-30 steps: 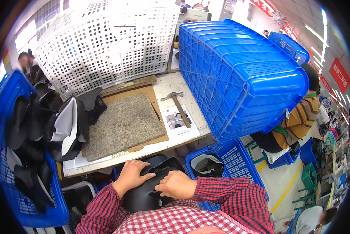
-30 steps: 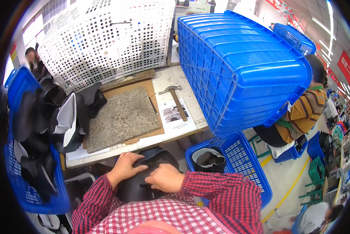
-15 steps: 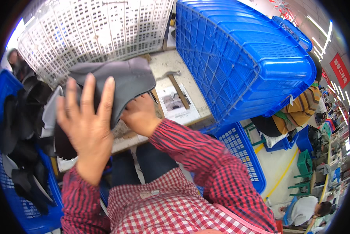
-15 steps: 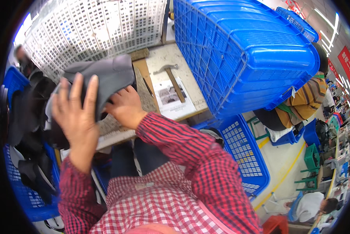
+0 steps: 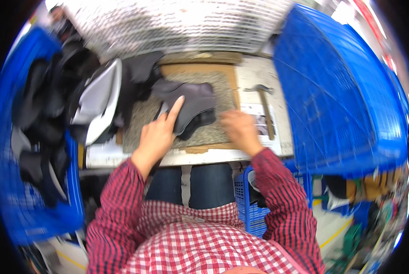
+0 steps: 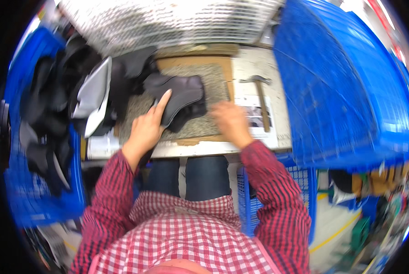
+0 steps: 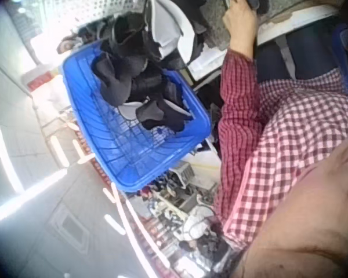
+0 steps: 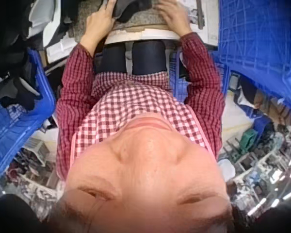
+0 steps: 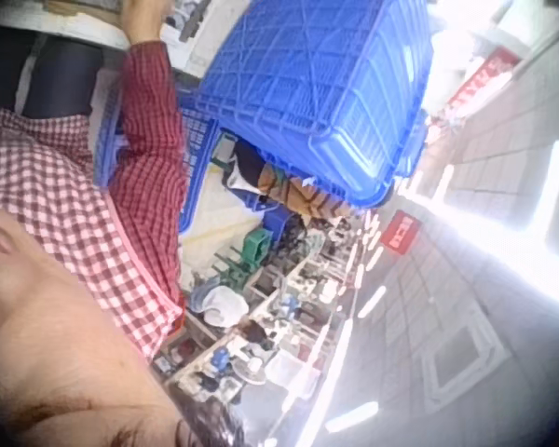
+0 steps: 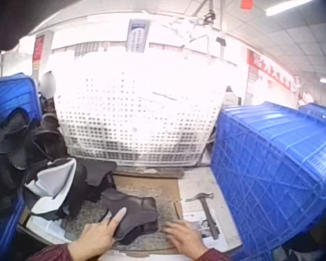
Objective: The person repeatedly taps black shoe uppers with a hammer on a workbench, moving each piece into a blue basket after shaping. The person then writes in a notebook.
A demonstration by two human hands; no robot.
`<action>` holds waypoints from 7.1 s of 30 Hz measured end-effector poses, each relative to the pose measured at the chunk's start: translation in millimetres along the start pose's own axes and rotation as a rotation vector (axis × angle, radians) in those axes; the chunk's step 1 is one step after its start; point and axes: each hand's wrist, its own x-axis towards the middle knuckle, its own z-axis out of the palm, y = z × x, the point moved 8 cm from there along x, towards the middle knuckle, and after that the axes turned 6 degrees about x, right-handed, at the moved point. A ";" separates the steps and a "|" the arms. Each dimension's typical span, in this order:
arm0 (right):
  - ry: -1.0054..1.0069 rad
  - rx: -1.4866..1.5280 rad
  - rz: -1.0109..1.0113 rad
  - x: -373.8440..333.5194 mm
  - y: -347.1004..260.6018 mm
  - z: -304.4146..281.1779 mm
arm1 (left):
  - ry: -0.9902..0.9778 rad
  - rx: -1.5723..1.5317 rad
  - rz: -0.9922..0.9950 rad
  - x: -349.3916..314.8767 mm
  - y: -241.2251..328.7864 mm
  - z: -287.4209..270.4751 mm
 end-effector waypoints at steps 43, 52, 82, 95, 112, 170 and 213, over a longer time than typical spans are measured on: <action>-0.110 -0.067 0.559 37.3 -41.9 -27.4 | -0.154 -0.766 -0.087 4.9 -37.2 27.7; -0.054 0.006 0.489 40.8 -49.1 -21.6 | -0.163 -0.793 -0.089 3.9 -36.6 28.0; -0.338 0.086 0.474 12.7 -61.8 8.2 | -0.160 -0.825 -0.113 5.1 -35.3 31.1; -0.194 -0.130 0.450 30.4 -43.7 -20.1 | -0.028 -0.774 -0.044 6.9 -34.7 22.3; -0.323 0.027 0.387 25.1 -60.3 12.4 | -0.069 -0.764 -0.115 4.6 -36.7 30.5; -0.437 -0.061 0.548 27.4 -31.5 -25.3 | -0.173 -0.574 0.563 155.0 37.2 9.0; -0.810 0.570 0.433 -49.9 -235.9 62.6 | 0.130 0.486 -1.182 -671.9 -257.9 31.9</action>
